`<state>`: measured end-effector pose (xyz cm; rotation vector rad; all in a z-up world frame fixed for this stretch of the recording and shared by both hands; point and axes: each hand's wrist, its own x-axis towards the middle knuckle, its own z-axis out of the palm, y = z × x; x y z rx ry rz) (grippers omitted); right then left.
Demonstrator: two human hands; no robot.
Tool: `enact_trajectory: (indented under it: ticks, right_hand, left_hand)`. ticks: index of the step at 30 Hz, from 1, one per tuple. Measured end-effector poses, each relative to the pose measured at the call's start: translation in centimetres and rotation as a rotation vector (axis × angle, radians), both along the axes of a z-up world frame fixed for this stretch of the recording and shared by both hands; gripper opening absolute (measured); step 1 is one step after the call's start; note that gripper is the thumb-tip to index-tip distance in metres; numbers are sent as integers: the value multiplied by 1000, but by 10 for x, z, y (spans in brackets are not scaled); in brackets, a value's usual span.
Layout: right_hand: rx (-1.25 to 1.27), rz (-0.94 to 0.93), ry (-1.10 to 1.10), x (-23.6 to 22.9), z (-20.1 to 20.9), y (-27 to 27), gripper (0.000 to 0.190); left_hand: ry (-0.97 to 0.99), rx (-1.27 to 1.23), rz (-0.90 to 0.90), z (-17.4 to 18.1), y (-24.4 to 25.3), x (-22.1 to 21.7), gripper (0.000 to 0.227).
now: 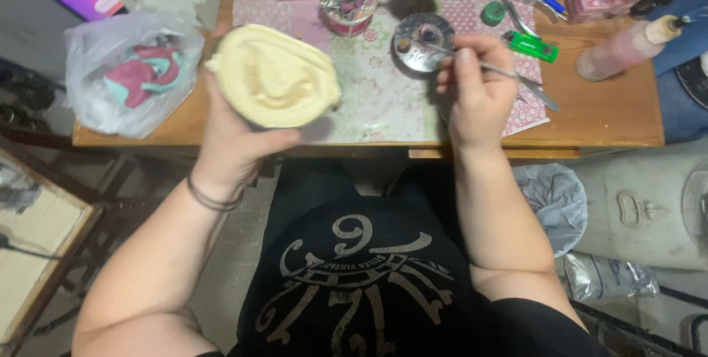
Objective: The person uses a metal sculpting tool to shape and smooth the surface of a beige dental model held in the left hand. The person repeatedly dips the tool into a small metal dish containing a dark liquid before applying it to the model's surface.
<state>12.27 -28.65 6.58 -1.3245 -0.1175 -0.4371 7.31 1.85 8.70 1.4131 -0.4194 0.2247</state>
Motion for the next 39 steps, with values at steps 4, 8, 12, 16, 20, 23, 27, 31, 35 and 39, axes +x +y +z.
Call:
enact_trajectory:
  ticks: [4, 8, 12, 16, 20, 23, 27, 31, 35, 39]
  right_hand:
    - [236, -57, 83, 9, -5, -13, 19]
    - [267, -83, 108, 9, -1, -16, 20]
    - [342, -128, 146, 11, 1, -17, 27]
    - [318, -140, 69, 19, -23, -26, 31]
    - [349, -145, 57, 20, -21, -23, 24]
    - [360, -148, 46, 19, -18, -20, 22]
    - [363, -156, 25, 19, -20, -19, 20]
    - [364, -162, 23, 19, -24, -21, 21]
    - [368, -183, 33, 20, -21, -19, 25]
    - [370, -178, 55, 21, -27, -23, 27]
  left_hand:
    - [139, 294, -33, -2, -22, 37, 116]
    - [19, 334, -274, 9, -44, 68, 122]
    - [197, 538, -345, 34, -62, 81, 123]
    - [211, 620, -335, 20, -67, 94, 132]
    - [260, 666, -368, 20, -67, 100, 133]
    - [274, 681, -381, 22, -67, 102, 133]
    - [293, 675, -382, 29, -69, 100, 132]
    - [314, 716, -372, 38, -71, 102, 130]
    - [326, 630, -380, 33, -71, 107, 130]
    - [342, 602, -367, 27, -72, 108, 132]
